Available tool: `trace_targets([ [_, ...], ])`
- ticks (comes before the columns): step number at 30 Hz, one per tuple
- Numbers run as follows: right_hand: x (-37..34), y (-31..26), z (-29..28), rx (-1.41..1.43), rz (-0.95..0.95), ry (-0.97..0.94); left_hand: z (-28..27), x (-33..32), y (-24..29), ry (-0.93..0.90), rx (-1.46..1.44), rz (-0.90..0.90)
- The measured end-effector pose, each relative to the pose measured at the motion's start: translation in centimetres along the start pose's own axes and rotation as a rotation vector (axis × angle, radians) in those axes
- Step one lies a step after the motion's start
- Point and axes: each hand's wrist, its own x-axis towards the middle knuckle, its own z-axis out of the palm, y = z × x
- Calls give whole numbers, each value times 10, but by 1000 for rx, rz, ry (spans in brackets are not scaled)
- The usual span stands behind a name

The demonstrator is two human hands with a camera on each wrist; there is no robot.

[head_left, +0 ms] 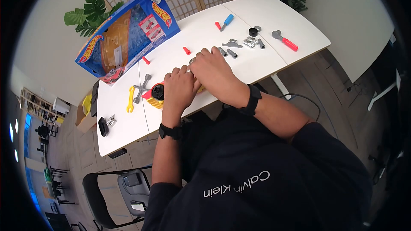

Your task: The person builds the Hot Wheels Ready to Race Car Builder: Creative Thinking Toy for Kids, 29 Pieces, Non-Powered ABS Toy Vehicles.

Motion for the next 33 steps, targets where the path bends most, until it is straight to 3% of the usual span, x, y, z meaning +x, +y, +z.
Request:
trace_targets([
  [8, -1, -2, -1, -16, 34, 47, -3, 1, 1, -38, -22, -16],
  [17, -1, -3, 5, -133, 95, -32, -11, 2, 4, -151, -35, -35],
  [19, -5, 7, 9, 61, 137, 53, -16, 2, 9, -116, -40, -52],
  [22, -12, 21, 6, 222, 173, -1, -14, 2, 9, -95, -87, -57],
  [24, -12, 39, 3, 273, 114, -37, -19, 3, 12, -91, -81, -66],
  [26, -7, 58, 11, 533, -148, -39, -20, 3, 10, -85, -78, -70],
  [30, 5, 63, 13, 533, -213, -120, -18, 4, 10, -125, -67, -75],
  [33, 5, 59, 10, 491, -224, -77, -18, 6, 10, -115, -69, -70],
])
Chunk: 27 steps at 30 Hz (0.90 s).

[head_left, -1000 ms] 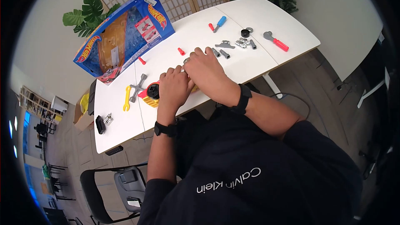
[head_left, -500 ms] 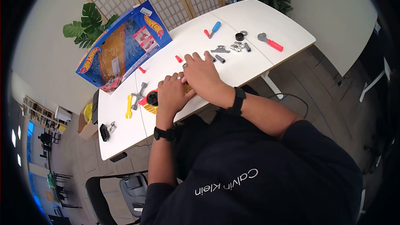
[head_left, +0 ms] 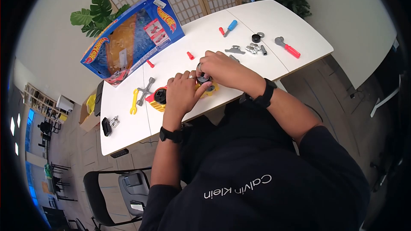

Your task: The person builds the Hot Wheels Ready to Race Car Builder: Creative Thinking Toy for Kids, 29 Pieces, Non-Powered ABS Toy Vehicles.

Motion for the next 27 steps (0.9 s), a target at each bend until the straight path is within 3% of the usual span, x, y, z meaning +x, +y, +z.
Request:
trace_targets([
  [4, -10, -17, 7, -114, -67, 146, 4, -1, -3, 0, 41, 5],
  [6, -15, -18, 18, -97, -51, 353, 5, -1, -4, 0, 45, 12],
  [10, -11, -32, 11, -117, 48, 215, 12, -2, -8, 3, 66, 46],
  [13, -10, -37, 20, -164, 72, 237, 14, -2, -12, 12, 68, 69],
  [17, -11, -44, 17, -381, 61, 146, 11, -2, -11, -32, 76, 63],
  [21, -21, -25, 19, -282, 84, 164, -2, -1, 2, -23, 12, -4],
  [23, -27, -10, 20, -117, 177, 285, -2, -2, 3, 10, 18, 6],
  [24, -33, -2, 11, -211, 225, 190, -4, -2, 4, 10, 30, 10],
  [25, -40, 4, 9, -212, 222, 192, -5, -2, 5, 9, 40, 14],
  [27, -53, 17, 8, -159, 431, 238, -2, -2, 1, -8, 39, 3],
])
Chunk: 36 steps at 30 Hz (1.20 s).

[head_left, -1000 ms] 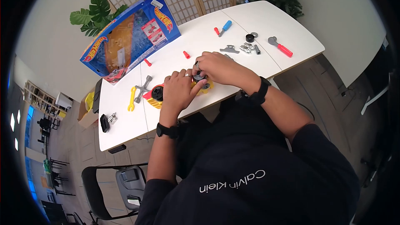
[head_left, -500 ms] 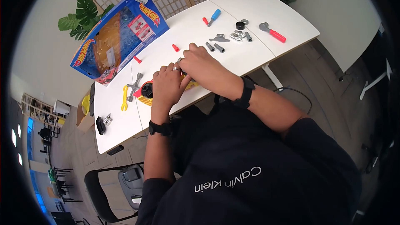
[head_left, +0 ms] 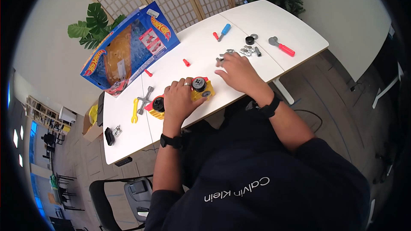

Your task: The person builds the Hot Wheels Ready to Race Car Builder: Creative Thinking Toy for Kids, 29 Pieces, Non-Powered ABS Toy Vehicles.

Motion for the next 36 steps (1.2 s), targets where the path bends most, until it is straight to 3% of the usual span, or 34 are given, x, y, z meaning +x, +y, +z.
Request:
trace_targets([
  [2, -6, 17, 1, 7, 26, 2, 1, 1, 1, -8, 11, -22],
  [4, -8, 30, -2, 27, 125, -174, -2, 1, -2, -7, -2, -15],
  [8, -11, 46, -7, 49, 191, -148, -22, 1, -7, 19, -36, -42],
  [10, -14, 52, -5, 53, 165, -82, -34, -2, -15, 221, -435, -215],
  [11, -15, 51, -5, 77, 151, -76, -43, -3, -20, 170, -713, -316],
  [12, -14, 48, -4, 104, 131, -72, -48, -5, -20, 246, -956, -339],
  [14, -9, 27, -5, 173, 46, -82, -51, -8, -24, 524, -1013, -253],
  [15, -9, 11, -9, 426, -15, -108, -39, -9, -35, 605, -1147, -292],
  [16, -10, -6, -15, 677, -74, -140, -45, -12, -30, 588, -1290, -399],
  [19, -17, -41, -22, 896, -218, -263, -44, -13, -29, 553, -1628, -367],
  [22, -21, -44, -13, 778, -313, -214, -35, -18, -20, 669, -1666, -433],
  [24, -14, -28, -18, 469, -291, -231, -15, -28, -30, 658, -1743, -491],
  [26, -12, 1, -8, 255, -183, -18, 5, -41, -43, 572, -1940, -613],
  [29, 1, 54, -18, 129, 22, 29, 26, -61, -47, 387, -2058, -759],
  [31, 19, 83, -34, 137, 357, 63, 37, -71, -50, 350, -2040, -802],
  [32, 27, 113, -26, 70, 292, 215, 45, -74, -53, 344, -2004, -813],
  [34, 51, 156, -30, -40, 369, 157, 51, -78, -51, 329, -2002, -835],
  [36, 71, 204, -21, -234, 228, 135, 60, -81, -51, 322, -1992, -859],
])
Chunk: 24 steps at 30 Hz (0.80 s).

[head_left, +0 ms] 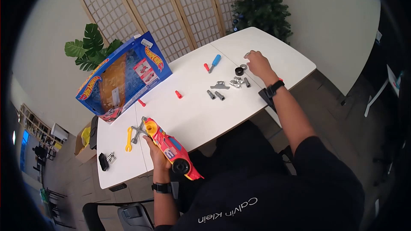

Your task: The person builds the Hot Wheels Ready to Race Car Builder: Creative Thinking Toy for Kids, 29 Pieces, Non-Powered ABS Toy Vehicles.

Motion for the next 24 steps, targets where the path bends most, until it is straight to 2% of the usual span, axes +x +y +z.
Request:
trace_targets([
  [1, 14, 4, -2, -41, -4, -183, -4, 5, -5, 5, -8, -1],
  [2, 21, 9, 4, -49, -9, -176, -4, 8, -8, 11, -17, 0],
  [5, 39, 18, 19, -35, -281, -476, -6, 12, -17, 3, -50, 8],
  [6, 45, 18, 25, -12, -307, -512, -11, 14, -20, 14, -60, 4],
  [8, 49, 8, 29, -55, -219, -582, -16, 17, -24, 14, -97, -6],
  [10, 54, 19, 47, -107, -410, -517, -23, 17, -27, -125, -116, -61],
  [12, 56, 18, 48, -82, -429, -511, -7, 14, -27, -10, -130, -54],
  [14, 59, 7, 41, -197, -458, -495, -9, 12, -27, -82, -98, -41],
  [15, 62, -1, 40, -224, -377, -521, -6, 9, -25, -103, -90, -17],
  [16, 59, -13, 29, -180, -390, -466, -4, 7, -23, -102, -75, -21],
  [18, 49, -73, -6, -35, -402, -390, 0, 6, -21, -105, -28, 6],
  [19, 39, -107, -21, 132, -476, -360, -2, 8, -20, -86, -45, 10],
  [20, 24, -142, -36, 301, -539, -327, -3, 9, -19, -148, -73, -6],
  [22, -20, -217, -72, 556, -568, -358, -1, 8, -17, -208, -102, -26],
  [24, -57, -262, -77, 632, -653, -322, 5, 4, -13, -213, -25, 29],
])
